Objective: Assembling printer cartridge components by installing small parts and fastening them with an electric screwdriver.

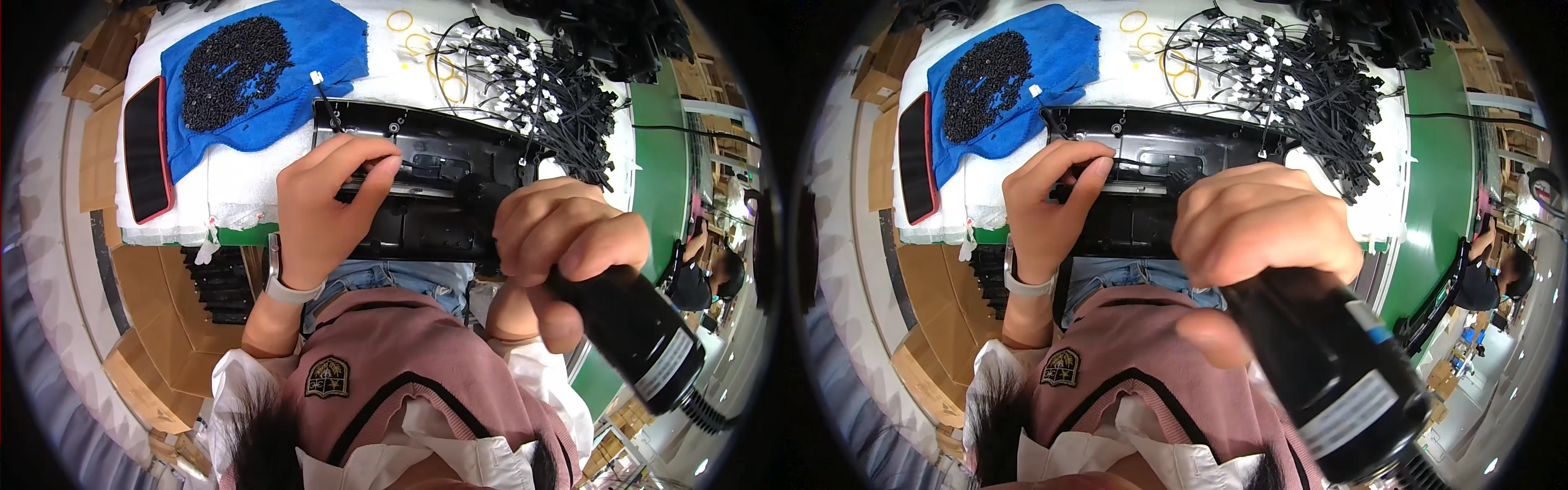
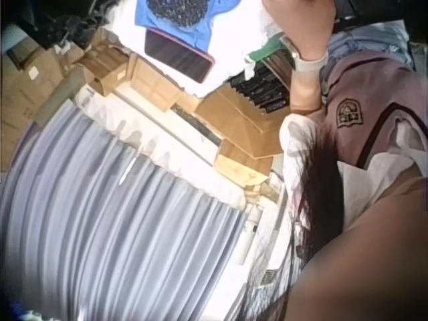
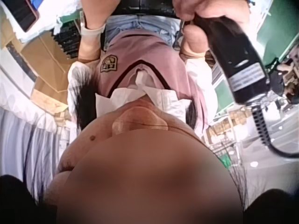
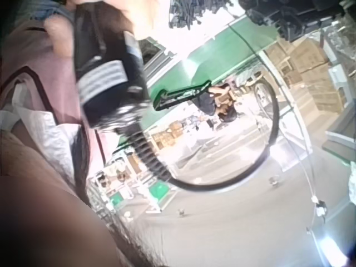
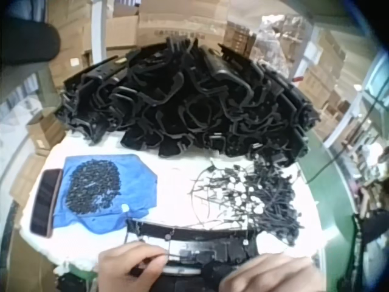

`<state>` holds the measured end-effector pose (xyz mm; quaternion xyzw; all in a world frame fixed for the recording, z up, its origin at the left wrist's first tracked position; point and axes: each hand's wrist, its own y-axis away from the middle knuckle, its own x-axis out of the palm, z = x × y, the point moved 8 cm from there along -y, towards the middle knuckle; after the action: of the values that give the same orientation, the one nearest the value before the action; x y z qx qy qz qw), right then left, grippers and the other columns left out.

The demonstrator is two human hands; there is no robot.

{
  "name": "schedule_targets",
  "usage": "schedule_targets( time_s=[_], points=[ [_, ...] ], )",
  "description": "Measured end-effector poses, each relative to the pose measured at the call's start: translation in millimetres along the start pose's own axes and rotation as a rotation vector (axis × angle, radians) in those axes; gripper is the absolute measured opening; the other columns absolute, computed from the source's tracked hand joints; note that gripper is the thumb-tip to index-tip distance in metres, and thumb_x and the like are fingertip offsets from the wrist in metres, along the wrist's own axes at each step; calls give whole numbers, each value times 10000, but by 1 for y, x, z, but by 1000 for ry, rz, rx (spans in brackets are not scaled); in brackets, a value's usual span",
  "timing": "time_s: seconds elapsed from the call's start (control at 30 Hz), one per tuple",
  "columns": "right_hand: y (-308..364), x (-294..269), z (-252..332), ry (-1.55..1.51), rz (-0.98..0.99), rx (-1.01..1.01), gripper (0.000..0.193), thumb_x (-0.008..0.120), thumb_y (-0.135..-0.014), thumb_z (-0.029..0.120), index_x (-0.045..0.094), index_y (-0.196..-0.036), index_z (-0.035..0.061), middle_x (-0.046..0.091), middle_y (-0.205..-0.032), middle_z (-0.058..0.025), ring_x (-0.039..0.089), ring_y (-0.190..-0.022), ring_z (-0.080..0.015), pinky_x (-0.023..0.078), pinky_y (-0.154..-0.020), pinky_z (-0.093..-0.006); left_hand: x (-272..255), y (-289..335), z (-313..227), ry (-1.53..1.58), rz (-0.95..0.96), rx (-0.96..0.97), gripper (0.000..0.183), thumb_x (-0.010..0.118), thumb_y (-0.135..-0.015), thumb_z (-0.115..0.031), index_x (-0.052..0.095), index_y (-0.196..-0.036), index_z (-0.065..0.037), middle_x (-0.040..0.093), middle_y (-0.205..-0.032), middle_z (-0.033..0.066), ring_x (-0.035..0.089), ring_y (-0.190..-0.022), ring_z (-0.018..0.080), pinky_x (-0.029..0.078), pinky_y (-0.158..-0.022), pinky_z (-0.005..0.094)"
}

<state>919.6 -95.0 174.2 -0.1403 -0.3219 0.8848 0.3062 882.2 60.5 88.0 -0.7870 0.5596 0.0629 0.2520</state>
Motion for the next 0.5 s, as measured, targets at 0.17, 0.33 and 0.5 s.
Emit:
schedule_targets(
  time_s=[0.17,0.33,0.5],
  points=[
    [-4,2,-5,22,-57,-5,338,736,-735,211,446,-861,92,505,-533,-12,478,-373,-145,401,-373,-279,3,-1,0,-17,11,24,59,645,-781,-31,628,-837,-36,615,-726,92,610,-624,228,454,-555,273],
    [-11,9,-4,29,-14,-15,335,738,-737,207,446,-842,82,497,-520,-10,462,-362,-141,387,-362,-268,3,-2,-1,-29,12,15,54,639,-788,-35,627,-841,-34,616,-737,104,603,-630,265,455,-555,290],
    [-6,1,-7,67,-64,-18,368,755,-743,240,462,-892,76,520,-564,-11,459,-384,-144,381,-370,-279,4,0,5,-20,13,19,33,603,-821,-43,626,-833,-22,613,-743,112,599,-636,276,454,-554,303]
  ],
)
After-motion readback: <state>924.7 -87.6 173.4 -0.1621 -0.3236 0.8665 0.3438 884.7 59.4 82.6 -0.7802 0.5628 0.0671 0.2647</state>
